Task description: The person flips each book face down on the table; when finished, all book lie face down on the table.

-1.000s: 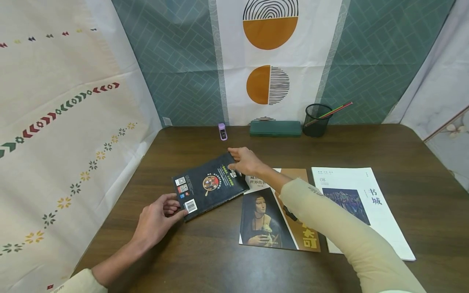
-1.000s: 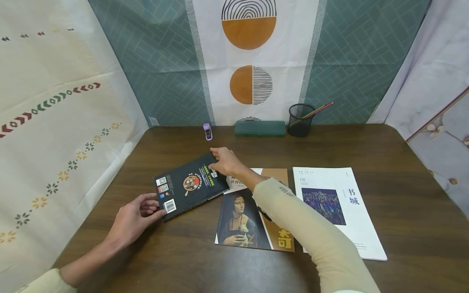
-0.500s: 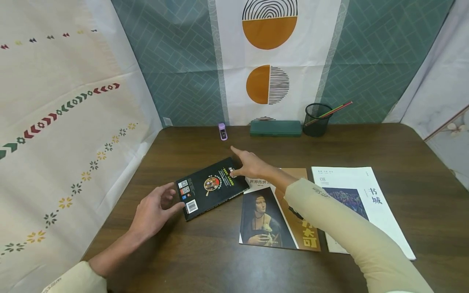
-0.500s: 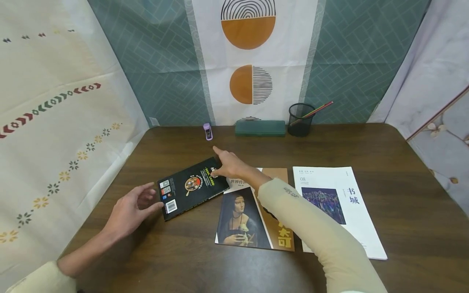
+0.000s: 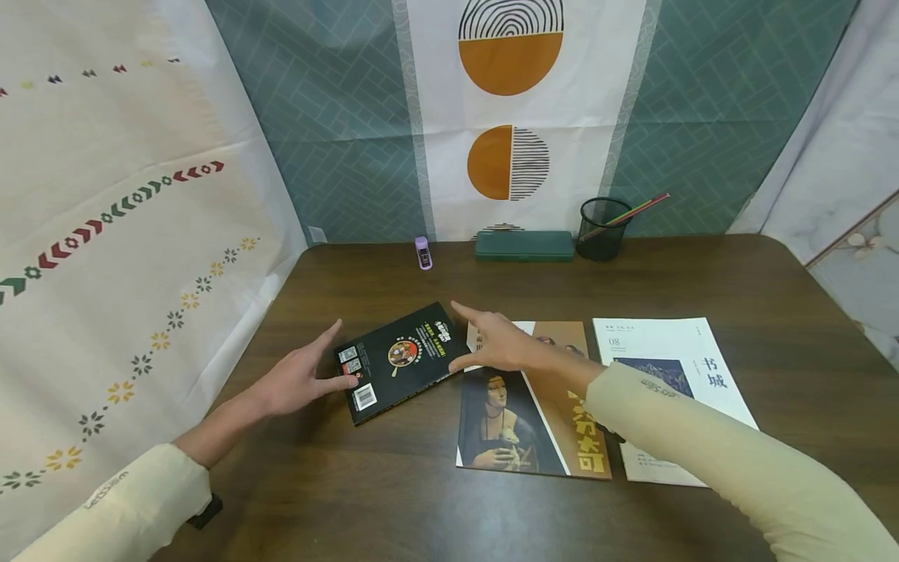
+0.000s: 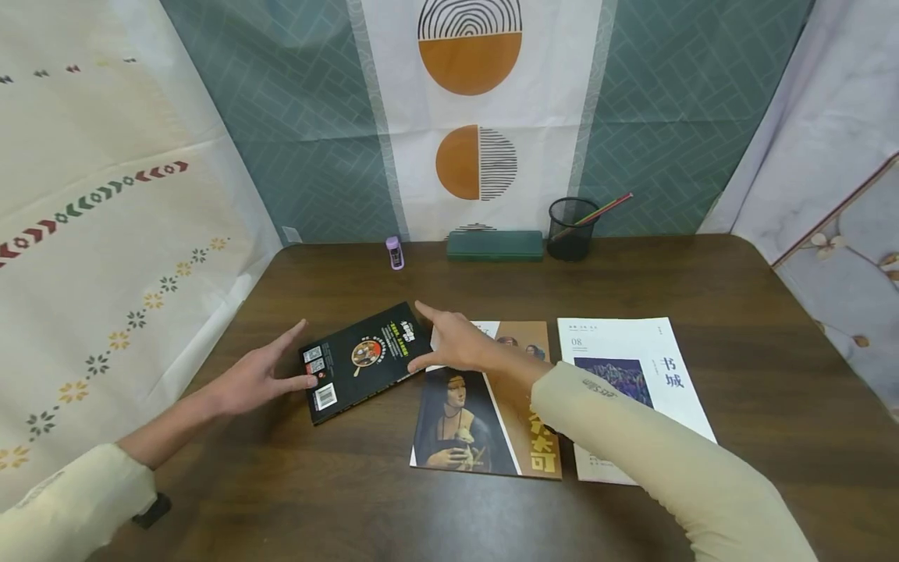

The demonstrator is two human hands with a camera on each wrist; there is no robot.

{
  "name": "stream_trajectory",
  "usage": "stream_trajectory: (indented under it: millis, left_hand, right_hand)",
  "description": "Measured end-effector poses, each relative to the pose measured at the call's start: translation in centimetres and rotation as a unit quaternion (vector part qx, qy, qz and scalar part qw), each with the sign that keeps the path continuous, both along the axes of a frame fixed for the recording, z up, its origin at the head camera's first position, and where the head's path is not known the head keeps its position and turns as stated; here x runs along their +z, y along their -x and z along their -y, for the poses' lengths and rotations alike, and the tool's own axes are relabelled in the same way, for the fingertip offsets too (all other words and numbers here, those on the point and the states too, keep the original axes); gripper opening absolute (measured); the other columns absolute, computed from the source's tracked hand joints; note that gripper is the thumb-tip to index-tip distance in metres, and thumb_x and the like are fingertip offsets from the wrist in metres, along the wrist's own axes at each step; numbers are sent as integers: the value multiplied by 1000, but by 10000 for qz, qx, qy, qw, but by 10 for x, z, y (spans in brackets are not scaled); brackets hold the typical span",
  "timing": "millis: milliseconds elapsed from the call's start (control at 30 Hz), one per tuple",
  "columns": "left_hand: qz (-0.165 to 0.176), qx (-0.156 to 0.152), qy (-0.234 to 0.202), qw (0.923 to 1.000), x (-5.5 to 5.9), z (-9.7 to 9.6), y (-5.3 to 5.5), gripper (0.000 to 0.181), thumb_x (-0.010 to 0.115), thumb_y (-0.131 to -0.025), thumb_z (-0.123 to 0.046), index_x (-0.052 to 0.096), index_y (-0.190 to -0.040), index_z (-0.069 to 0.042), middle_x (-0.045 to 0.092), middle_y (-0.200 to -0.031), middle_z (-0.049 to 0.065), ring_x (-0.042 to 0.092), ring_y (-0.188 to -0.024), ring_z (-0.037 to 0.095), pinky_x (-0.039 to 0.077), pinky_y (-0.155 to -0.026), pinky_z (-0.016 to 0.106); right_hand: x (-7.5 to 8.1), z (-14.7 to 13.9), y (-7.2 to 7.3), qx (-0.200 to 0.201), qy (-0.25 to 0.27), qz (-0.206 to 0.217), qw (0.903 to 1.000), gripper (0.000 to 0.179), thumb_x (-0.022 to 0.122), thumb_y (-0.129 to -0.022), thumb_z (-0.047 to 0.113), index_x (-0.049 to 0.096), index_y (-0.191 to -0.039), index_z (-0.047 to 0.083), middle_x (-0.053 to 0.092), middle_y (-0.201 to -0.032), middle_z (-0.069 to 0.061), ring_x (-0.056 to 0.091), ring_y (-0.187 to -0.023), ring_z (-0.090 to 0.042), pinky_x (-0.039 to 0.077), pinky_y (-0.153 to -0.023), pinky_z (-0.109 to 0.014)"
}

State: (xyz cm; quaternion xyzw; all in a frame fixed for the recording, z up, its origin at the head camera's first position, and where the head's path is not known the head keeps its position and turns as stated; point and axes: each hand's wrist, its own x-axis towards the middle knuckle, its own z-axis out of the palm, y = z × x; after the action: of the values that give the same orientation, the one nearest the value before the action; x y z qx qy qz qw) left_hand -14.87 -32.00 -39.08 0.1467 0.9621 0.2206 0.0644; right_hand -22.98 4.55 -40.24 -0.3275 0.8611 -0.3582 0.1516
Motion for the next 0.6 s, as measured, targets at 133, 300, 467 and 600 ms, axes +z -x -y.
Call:
stream_trajectory:
  millis: [133,300,467,600]
  left_hand:
    - [243,-363,-170,9989,-1,3,10,110,80,-94,-48,17,-167,3,25,-170,28,35,-151,49,36,-117,64]
    - [366,-655,-260,9968,-1,5,19,108,83,-92,-45,22,-167,3,31,-168,28,38,-150,47,37,-116,64]
    - [586,-775,-251,9949,-2,5,27,110,87,-88,-44,25,-167,1,35,-166,28,40,-149,45,38,-116,63]
    - [784,-864,-169,9930,-2,5,30,116,91,-83,-46,26,-167,1,37,-166,26,41,-149,44,38,-115,62]
  right_hand:
    - [-4,-1,-19,-210,228,-165,9994,107,91,-87,28,25,-168,3,71,-88,-17,58,-62,-15,52,-84,-40]
    - [-9,1,-39,-666,288,-453,9963,96,90,-88,22,34,-163,-2,53,-155,-24,63,-131,-34,54,-100,-47]
    - [-14,6,-50,-1076,335,-536,9922,89,88,-90,16,39,-162,-2,66,-139,-23,70,-119,-33,55,-99,-47]
    - [-15,10,-53,-1291,446,-561,9890,82,86,-91,10,44,-160,-1,68,-137,-22,73,-115,-31,59,-85,-42]
